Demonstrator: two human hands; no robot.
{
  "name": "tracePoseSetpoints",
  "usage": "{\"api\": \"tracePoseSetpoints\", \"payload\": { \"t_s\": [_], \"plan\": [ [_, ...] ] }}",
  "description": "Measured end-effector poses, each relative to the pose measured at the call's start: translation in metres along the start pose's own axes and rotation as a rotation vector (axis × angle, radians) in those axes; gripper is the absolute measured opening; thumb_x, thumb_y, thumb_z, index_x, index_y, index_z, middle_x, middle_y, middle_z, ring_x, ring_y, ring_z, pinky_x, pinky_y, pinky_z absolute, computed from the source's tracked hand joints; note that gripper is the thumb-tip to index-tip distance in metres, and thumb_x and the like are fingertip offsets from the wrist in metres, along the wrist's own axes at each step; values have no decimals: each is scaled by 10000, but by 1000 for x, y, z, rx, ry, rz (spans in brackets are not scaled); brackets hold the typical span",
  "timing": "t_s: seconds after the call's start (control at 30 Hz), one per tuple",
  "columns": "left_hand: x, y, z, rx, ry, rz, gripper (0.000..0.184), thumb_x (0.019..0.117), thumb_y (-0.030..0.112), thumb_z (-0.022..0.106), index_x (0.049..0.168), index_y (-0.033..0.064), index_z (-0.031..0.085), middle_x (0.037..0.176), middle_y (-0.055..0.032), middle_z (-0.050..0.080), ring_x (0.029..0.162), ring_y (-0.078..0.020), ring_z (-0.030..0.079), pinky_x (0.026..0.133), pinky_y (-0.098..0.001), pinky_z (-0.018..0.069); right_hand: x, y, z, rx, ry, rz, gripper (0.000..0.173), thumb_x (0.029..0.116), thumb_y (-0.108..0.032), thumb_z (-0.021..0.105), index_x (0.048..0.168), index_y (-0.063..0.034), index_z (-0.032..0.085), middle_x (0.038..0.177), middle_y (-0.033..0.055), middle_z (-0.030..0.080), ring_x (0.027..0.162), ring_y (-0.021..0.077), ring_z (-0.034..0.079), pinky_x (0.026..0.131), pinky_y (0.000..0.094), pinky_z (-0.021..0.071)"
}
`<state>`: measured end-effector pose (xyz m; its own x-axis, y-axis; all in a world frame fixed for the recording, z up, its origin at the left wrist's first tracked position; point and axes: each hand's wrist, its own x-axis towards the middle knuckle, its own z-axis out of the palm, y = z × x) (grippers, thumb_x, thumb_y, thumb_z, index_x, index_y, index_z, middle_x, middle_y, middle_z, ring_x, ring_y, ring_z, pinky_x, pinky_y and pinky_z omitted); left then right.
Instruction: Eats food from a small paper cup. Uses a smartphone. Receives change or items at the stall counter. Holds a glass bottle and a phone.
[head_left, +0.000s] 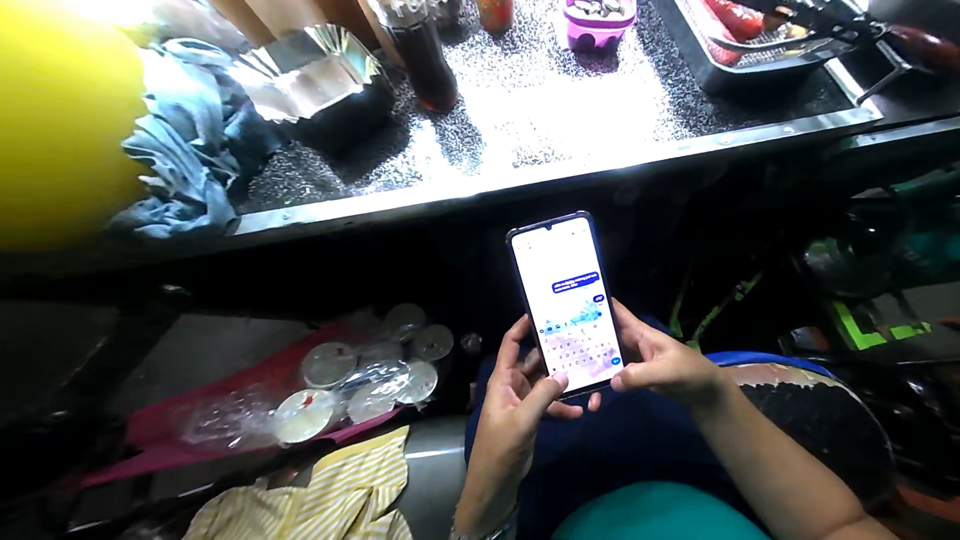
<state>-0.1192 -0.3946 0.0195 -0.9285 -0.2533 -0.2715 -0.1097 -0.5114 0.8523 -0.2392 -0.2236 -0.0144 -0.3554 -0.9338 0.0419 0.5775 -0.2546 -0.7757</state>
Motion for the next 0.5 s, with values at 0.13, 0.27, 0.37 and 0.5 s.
{"api": "tracePoseSetpoints", "payload": {
  "t_s": [0.13,0.27,0.37,0.5],
  "plan": [
    [-1,0,-1,-3,-13,-3,861,855,-88,537,1593,86,127,1258,-95,684,956,-203,760,602,-335,659,1,0,1,-6,-8,-5,814,878,45,609,1527,-176,170,1386,-6,591,1170,173,674,889,366,627],
    [-1,0,-1,-9,-17,2,857,858,-88,539,1591,87,131,1244,-92,693,944,-209,763,603,-339,660,1,2,1,-16,-12,-19,786,896,56,594,1518,-178,173,1381,-8,597,1161,172,680,890,362,627],
    [-3,0,-2,-2,-20,5,853,858,-86,543,1585,75,127,1246,-84,692,940,-201,763,604,-336,660,0,3,2,-23,-4,-23,779,892,36,617,1508,-176,190,1369,-15,608,1146,163,685,874,351,630],
    [-3,0,-2,-3,-20,6,854,858,-92,537,1587,82,129,1250,-81,689,951,-197,761,607,-335,660,-1,2,4,-39,15,-17,797,894,30,620,1523,-174,175,1369,-15,603,1142,156,685,865,344,633]
  ]
}}
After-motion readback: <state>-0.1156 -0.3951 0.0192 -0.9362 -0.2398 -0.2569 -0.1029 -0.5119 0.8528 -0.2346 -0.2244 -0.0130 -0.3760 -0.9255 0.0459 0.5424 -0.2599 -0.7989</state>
